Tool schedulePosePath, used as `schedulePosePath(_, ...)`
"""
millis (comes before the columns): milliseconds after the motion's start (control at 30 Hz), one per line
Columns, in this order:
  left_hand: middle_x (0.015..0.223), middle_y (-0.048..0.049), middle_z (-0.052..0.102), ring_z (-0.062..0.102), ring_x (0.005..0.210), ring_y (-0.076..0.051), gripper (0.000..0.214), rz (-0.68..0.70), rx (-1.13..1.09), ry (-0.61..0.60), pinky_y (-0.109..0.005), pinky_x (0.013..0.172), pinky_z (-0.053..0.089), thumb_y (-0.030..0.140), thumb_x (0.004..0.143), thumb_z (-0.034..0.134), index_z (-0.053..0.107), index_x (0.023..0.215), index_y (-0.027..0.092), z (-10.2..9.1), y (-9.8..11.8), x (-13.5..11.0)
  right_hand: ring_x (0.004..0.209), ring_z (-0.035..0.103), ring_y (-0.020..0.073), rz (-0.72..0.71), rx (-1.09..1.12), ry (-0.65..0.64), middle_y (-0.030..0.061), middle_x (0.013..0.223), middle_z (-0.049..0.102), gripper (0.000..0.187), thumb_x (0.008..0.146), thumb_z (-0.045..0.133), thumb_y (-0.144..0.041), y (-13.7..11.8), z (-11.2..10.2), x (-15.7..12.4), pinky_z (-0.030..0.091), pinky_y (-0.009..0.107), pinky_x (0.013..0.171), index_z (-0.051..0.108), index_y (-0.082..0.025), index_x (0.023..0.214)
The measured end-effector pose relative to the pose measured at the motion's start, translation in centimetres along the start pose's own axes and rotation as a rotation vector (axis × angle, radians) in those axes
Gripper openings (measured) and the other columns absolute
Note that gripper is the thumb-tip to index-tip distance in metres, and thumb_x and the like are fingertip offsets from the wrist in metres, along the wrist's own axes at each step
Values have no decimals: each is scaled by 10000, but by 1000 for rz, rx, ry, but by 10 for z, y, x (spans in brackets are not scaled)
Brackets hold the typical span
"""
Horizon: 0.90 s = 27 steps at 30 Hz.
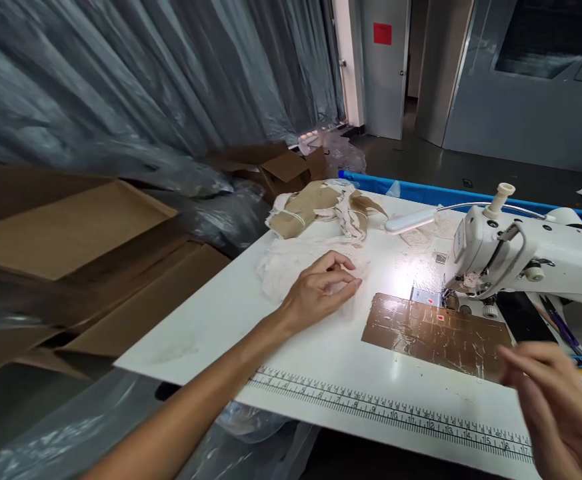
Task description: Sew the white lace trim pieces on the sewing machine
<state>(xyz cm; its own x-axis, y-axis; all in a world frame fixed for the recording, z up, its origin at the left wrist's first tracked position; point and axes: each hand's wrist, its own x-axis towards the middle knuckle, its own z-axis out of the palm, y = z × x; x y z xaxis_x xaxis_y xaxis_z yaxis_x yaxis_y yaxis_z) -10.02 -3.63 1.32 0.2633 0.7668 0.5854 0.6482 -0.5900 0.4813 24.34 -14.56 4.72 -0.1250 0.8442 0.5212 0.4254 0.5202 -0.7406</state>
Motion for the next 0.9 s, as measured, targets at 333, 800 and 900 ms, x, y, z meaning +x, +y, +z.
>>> schedulePosePath(333, 1460, -141, 490, 481, 1332, -297, 82, 368, -284, -561, -502, 1117, 397, 234, 886, 696, 768, 903, 198, 56, 94, 4, 609, 459, 117, 755, 597, -429, -13, 643, 502, 646, 715, 637, -805, 28, 64, 20, 440, 253, 613, 631, -158, 724)
schedulePosePath(800, 699, -22, 647, 527, 613, -134, 246, 89, -582, -852, -266, 583, 450, 311, 883, 595, 761, 1060, 270, 42, 60, 34, 554, 427, 120, 713, 292, -432, -7, 617, 511, 500, 759, 615, -670, 53, 20, 37, 357, 243, 527, 625, -170, 751)
schedulePosePath(900, 740, -38, 658, 544, 623, -126, 240, 20, -577, -835, -242, 549, 431, 321, 877, 603, 766, 1027, 227, 42, 53, 37, 521, 394, 118, 675, 169, -438, -20, 583, 474, 421, 791, 562, -594, 63, 23, 47, 307, 241, 494, 625, -178, 783)
